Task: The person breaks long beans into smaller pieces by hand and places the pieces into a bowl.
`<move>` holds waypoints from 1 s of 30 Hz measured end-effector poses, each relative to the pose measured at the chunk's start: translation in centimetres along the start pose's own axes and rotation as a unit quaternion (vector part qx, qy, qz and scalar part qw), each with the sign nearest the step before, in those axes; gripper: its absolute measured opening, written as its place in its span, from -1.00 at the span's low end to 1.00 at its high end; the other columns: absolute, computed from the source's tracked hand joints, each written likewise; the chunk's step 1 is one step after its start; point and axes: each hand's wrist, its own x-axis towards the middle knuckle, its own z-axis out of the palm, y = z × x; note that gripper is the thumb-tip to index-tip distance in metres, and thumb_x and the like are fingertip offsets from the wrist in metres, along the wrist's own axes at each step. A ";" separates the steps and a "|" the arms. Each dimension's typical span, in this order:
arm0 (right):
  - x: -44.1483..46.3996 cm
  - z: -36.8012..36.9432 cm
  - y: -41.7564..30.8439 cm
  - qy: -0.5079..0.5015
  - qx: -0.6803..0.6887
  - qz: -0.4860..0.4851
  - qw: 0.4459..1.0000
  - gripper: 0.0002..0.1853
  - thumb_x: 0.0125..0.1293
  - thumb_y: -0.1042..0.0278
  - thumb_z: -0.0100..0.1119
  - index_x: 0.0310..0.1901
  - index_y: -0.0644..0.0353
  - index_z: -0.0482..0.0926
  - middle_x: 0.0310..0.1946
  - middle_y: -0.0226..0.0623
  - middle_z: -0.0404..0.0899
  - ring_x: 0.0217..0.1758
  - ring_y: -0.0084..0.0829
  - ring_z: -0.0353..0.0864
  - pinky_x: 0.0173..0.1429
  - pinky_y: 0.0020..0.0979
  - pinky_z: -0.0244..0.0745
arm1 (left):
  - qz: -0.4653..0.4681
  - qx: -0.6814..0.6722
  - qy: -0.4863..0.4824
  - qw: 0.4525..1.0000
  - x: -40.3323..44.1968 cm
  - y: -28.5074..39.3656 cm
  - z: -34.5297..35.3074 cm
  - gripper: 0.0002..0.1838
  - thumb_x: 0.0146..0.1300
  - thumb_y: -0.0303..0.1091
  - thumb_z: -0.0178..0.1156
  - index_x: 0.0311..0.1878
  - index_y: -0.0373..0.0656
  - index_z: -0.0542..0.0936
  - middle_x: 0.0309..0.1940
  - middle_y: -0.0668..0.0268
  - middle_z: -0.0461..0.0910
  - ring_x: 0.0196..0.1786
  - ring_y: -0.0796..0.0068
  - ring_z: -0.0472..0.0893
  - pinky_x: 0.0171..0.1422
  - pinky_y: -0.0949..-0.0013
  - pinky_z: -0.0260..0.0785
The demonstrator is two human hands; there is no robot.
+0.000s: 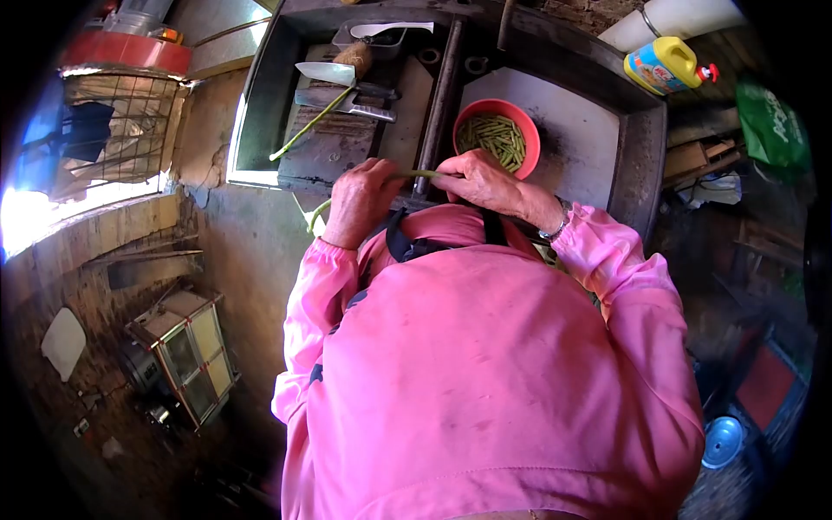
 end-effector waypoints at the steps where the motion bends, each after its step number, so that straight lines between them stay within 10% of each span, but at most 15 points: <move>1: -0.1 0.1 0.4 0.011 0.027 -0.006 1.000 -0.70 0.32 0.18 0.14 -0.31 0.29 0.66 -0.58 -0.32 0.62 -0.44 -0.50 0.64 -0.29 -0.40 0.50 | -0.020 0.005 0.003 1.000 -0.4 -0.7 -0.3 -0.86 0.18 -0.31 0.25 -0.26 -0.16 0.60 -0.37 0.15 0.60 -0.30 0.04 0.61 -0.26 0.11 0.45; 13: -0.7 -0.4 2.6 0.043 0.629 0.103 0.769 -0.70 0.39 0.17 0.14 -0.13 0.29 0.59 -0.41 -0.30 0.66 -0.39 -0.56 0.62 -0.25 -0.64 0.52 | -0.148 -0.192 0.000 0.970 -2.3 -1.5 1.5 -0.83 0.24 -0.35 0.27 -0.20 -0.24 0.64 -0.52 0.11 0.59 -0.49 0.42 0.56 -0.35 0.35 0.37; 15: -0.2 -3.4 6.2 0.127 0.803 0.038 0.582 -0.77 0.33 0.36 0.22 -0.13 0.38 0.56 -0.40 -0.19 0.63 -0.36 -0.50 0.63 -0.39 -0.71 0.51 | -0.145 -0.110 0.028 0.983 -3.5 -2.8 1.3 -0.83 0.22 -0.34 0.29 -0.20 -0.24 0.64 -0.53 0.10 0.59 -0.49 0.39 0.59 -0.35 0.35 0.38; 18: -1.1 -6.1 9.8 0.345 0.524 0.060 0.776 -0.72 0.40 0.23 0.13 -0.19 0.35 0.61 -0.39 -0.19 0.66 -0.28 -0.45 0.69 -0.34 -0.63 0.53 | -0.210 -0.103 0.031 0.972 -4.9 -4.1 0.5 -0.83 0.20 -0.35 0.30 -0.22 -0.24 0.64 -0.53 0.07 0.59 -0.47 0.22 0.64 -0.34 0.33 0.42; 21: -1.2 -5.9 13.0 0.295 0.231 0.109 0.920 -0.60 0.41 0.06 0.10 -0.22 0.32 0.64 -0.41 -0.25 0.68 -0.31 -0.44 0.68 -0.28 -0.51 0.54 | -0.168 -0.103 0.032 0.980 -3.9 -2.5 0.0 -0.83 0.19 -0.33 0.29 -0.22 -0.22 0.64 -0.48 0.08 0.62 -0.41 0.14 0.65 -0.31 0.29 0.44; 23: -0.6 -5.1 14.8 0.233 -0.001 0.184 0.955 -0.56 0.36 -0.02 0.14 -0.27 0.29 0.66 -0.46 -0.32 0.67 -0.34 -0.45 0.67 -0.20 -0.45 0.54 | -0.130 -0.082 0.050 0.987 -3.6 -2.5 0.5 -0.83 0.20 -0.32 0.28 -0.21 -0.20 0.64 -0.42 0.09 0.63 -0.36 0.10 0.65 -0.29 0.25 0.45; 25: -0.5 -3.2 14.3 0.298 -0.325 0.060 0.895 -0.62 0.36 0.04 0.15 -0.23 0.27 0.67 -0.42 -0.29 0.68 -0.34 -0.45 0.67 -0.17 -0.43 0.53 | -0.100 -0.055 0.055 0.992 -3.5 -2.2 0.7 -0.82 0.20 -0.30 0.27 -0.20 -0.17 0.64 -0.37 0.11 0.63 -0.32 0.07 0.64 -0.27 0.21 0.46; 30: 0.4 -2.1 5.2 0.185 0.124 -0.002 0.975 -0.66 0.36 0.14 0.17 -0.09 0.29 0.66 -0.33 -0.20 0.70 -0.30 -0.54 0.67 -0.14 -0.45 0.53 | -0.079 0.021 0.005 0.997 -2.8 -0.9 0.1 -0.79 0.20 -0.31 0.26 -0.15 -0.19 0.64 -0.29 0.13 0.65 -0.27 0.04 0.65 -0.25 0.19 0.48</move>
